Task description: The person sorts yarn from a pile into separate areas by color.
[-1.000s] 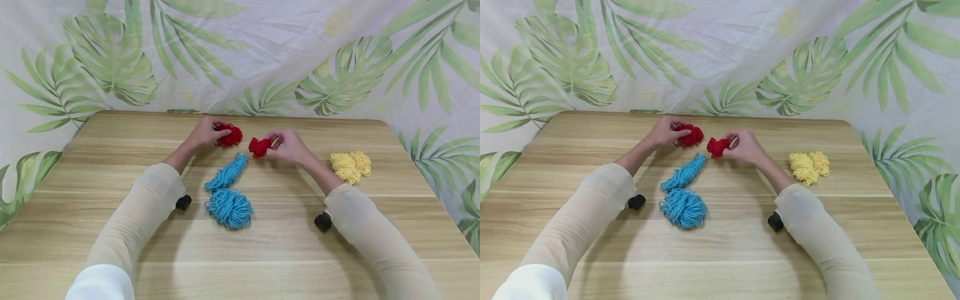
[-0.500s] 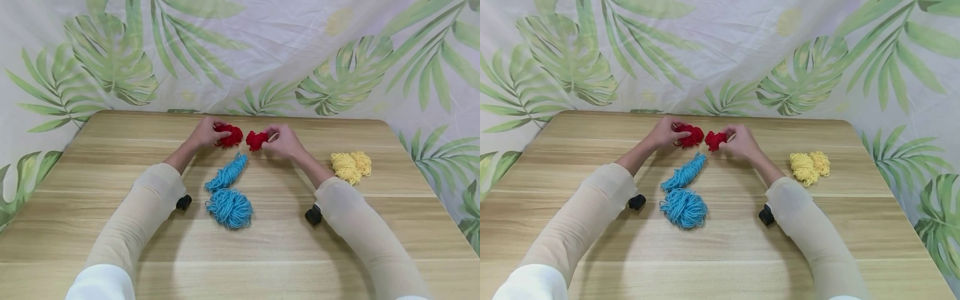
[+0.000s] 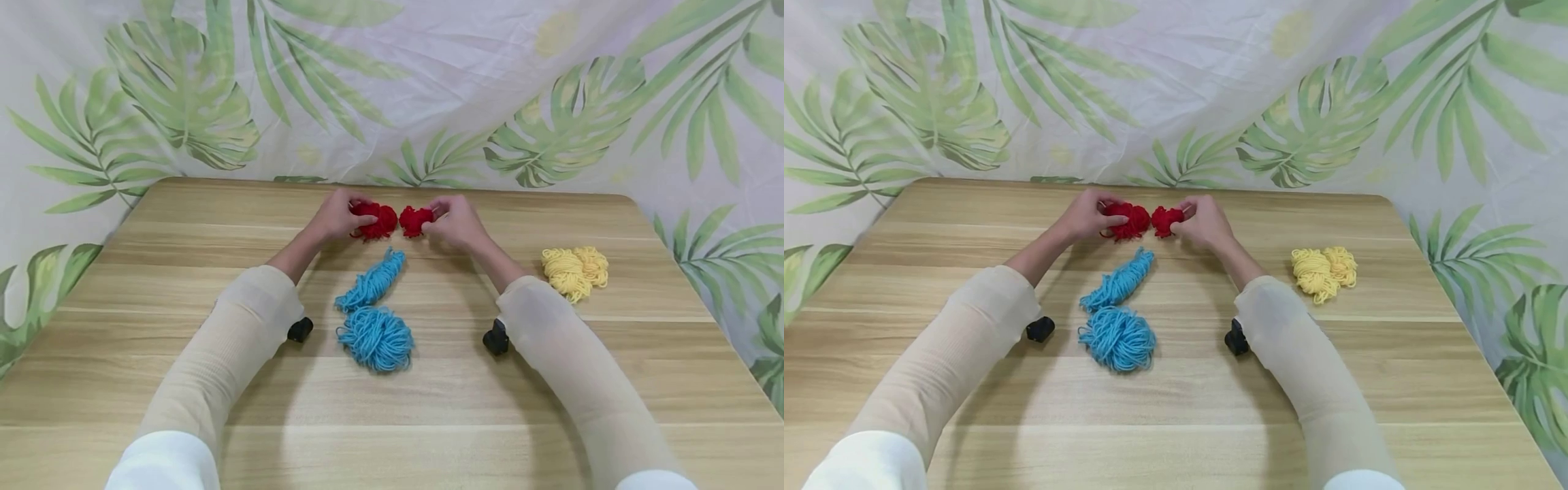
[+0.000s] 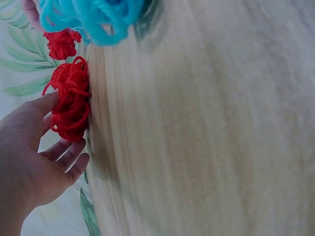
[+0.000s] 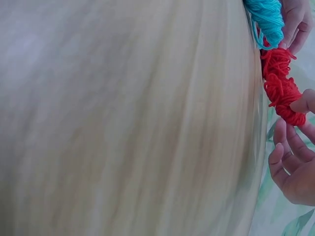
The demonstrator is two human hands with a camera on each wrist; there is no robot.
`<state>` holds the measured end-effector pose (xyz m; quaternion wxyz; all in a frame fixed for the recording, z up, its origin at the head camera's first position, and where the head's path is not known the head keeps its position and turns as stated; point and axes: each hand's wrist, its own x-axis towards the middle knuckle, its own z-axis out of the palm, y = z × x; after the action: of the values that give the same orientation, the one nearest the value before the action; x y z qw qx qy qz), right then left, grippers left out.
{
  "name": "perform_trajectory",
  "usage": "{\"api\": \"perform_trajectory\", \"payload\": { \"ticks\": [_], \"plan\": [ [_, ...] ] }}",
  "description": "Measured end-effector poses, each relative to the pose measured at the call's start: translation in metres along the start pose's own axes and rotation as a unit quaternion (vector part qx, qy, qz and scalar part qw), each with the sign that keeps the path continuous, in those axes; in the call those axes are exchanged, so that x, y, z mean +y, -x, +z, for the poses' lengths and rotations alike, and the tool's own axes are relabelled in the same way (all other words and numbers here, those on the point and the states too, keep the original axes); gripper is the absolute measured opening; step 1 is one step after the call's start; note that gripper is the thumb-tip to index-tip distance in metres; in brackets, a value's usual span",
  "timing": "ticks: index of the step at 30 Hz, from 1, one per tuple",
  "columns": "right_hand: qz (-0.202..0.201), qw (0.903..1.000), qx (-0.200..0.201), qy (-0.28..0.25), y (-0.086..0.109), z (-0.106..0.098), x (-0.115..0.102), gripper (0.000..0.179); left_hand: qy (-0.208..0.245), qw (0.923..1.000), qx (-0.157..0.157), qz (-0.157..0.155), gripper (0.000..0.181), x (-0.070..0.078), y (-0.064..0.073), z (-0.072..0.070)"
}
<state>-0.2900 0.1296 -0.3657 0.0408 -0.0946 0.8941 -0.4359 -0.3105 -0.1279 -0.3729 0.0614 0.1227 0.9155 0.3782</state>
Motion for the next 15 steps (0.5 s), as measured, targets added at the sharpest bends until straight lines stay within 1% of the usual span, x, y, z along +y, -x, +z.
{"api": "perform_trajectory", "payload": {
  "ticks": [9,15],
  "plan": [
    [0.026,0.9995,-0.004,-0.016,-0.0080,0.0077,-0.0020,0.034,0.001,1.0000,0.000,0.000,0.041,0.0000,0.0009,-0.0002],
    [0.035,0.9992,-0.009,-0.017,-0.0093,0.0098,-0.0036,0.033,-0.004,1.0000,0.000,0.006,0.041,0.0014,0.0017,-0.0011]
  ]
}}
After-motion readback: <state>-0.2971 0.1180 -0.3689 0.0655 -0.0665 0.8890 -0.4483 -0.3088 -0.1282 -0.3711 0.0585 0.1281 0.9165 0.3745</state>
